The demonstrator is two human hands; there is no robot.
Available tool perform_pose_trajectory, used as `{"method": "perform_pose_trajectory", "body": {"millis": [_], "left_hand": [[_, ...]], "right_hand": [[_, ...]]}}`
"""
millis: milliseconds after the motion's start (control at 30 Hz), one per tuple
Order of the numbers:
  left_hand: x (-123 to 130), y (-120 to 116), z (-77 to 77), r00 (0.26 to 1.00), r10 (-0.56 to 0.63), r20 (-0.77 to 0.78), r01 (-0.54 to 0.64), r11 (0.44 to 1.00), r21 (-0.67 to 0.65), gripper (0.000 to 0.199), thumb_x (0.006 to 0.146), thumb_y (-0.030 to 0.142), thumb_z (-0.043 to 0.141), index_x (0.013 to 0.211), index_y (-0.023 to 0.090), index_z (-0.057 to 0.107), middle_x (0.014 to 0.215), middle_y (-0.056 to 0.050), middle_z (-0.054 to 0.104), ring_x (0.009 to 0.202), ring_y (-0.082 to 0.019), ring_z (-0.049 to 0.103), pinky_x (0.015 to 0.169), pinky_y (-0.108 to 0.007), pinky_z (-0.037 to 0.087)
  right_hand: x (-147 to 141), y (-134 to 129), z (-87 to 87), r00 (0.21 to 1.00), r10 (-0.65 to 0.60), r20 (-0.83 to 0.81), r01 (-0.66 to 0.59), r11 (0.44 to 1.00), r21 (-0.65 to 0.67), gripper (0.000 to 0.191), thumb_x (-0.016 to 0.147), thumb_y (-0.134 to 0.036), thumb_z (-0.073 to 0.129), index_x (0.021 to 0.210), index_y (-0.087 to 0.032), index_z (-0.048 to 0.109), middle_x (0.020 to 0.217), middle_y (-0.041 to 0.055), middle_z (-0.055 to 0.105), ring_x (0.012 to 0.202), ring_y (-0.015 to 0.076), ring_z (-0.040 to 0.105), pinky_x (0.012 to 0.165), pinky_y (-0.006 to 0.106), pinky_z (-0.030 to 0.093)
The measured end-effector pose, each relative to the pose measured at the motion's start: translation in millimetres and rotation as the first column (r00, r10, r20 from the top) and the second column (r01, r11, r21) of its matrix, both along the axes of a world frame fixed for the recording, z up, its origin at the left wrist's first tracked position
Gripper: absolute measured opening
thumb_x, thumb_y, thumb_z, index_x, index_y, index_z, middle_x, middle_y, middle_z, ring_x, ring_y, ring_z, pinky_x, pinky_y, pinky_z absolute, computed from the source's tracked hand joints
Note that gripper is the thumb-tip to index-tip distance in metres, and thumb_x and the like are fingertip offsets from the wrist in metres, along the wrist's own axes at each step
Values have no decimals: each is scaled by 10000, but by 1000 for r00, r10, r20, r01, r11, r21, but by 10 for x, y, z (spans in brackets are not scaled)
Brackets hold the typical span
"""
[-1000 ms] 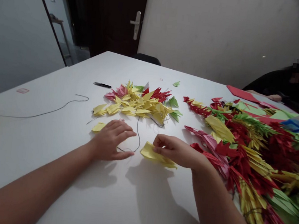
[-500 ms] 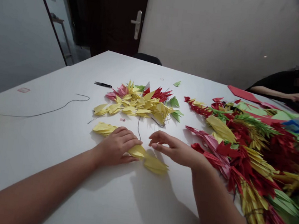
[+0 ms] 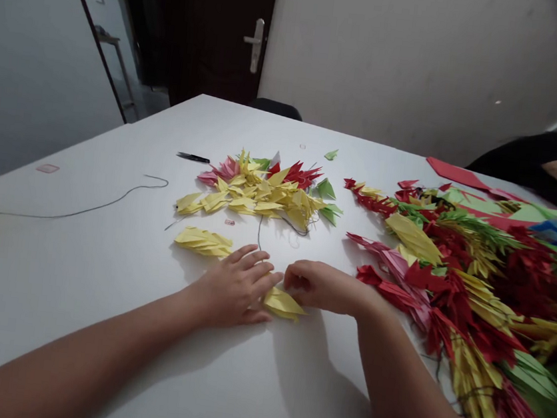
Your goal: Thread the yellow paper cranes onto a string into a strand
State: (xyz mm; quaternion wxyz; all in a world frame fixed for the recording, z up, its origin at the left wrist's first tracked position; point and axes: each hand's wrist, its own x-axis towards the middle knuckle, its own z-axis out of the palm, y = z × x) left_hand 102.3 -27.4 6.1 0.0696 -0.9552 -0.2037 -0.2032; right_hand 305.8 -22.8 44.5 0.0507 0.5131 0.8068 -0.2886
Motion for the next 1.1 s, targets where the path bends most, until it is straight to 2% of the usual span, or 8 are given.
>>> {"method": "perform_pose_trajectory", "body": {"millis": [167, 333, 533, 667, 800, 867, 967, 1100], "left_hand": [[178, -71, 23, 996, -13, -86, 10, 999, -39, 276, 780, 363, 614, 909, 120, 589, 875, -80, 644, 862, -239, 570, 849, -393, 437], [60, -9, 8, 984, 57, 169, -22, 980, -199, 266, 837, 369, 543, 983, 148, 567, 915, -81, 616, 816, -208, 571, 737, -339, 472], [-26, -9, 16, 883, 138, 449, 54, 920, -389, 266, 862, 356, 516, 1045, 164, 500, 968, -82, 561, 920, -185, 549, 807, -313, 470], [-5, -35, 6, 834, 136, 535, 139, 886, -442, 244, 874, 325, 492, 1068, 181, 460, 987, -73, 540, 946, -178, 524, 830, -314, 460], [-6, -27, -27, 786, 206, 583, 200, 808, -554, 250, 876, 329, 486, 1084, 195, 455, 1010, -70, 518, 943, -172, 523, 837, -317, 460], [-10, -18, -44, 770, 233, 594, 242, 755, -610, 249, 874, 340, 489, 1079, 202, 459, 1011, -65, 512, 938, -169, 531, 847, -322, 458], [-18, -11, -62, 756, 253, 604, 276, 713, -644, 253, 873, 354, 490, 1077, 208, 463, 1008, -60, 510, 938, -170, 534, 856, -328, 449], [-28, -11, -78, 761, 249, 599, 274, 713, -645, 272, 870, 381, 483, 1076, 204, 467, 989, -64, 516, 924, -177, 527, 847, -333, 442]], "right_hand": [[-12, -6, -15, 997, -2, -74, 0, 1000, -25, 108, 680, -121, 486, 705, -163, 583, 705, 23, 588, 631, 119, 466, 589, 237, 345], [151, 0, 70, 936, -142, -321, 113, 988, -106, 120, 768, -277, 498, 760, -169, 550, 822, 40, 603, 739, 145, 527, 681, 285, 414], [230, -44, 198, 668, -255, -699, 136, 965, -223, 221, 802, -391, 537, 808, -176, 490, 889, 50, 607, 853, 138, 563, 787, 312, 451], [194, -73, 237, 555, -340, -759, 181, 940, -289, 222, 812, -389, 545, 845, -176, 490, 961, 54, 588, 864, 128, 582, 765, 294, 482], [166, -75, 210, 674, -267, -688, 107, 958, -267, 344, 790, -357, 569, 1080, -199, 474, 1197, 88, 501, 704, 83, 577, 584, 240, 476], [137, -66, 181, 748, -217, -627, 83, 968, -235, 440, 766, -330, 593, 1164, -209, 449, 1197, 91, 514, 636, 63, 554, 533, 219, 443], [54, -58, 148, 837, -161, -522, 126, 987, -103, 392, 731, -311, 623, 1090, -174, 544, 981, 57, 613, 598, 67, 524, 522, 208, 404], [-62, -80, 157, 897, -135, -422, 188, 978, 87, 161, 733, -216, 590, 873, -166, 653, 704, -1, 621, 564, 72, 500, 514, 195, 368]]}}
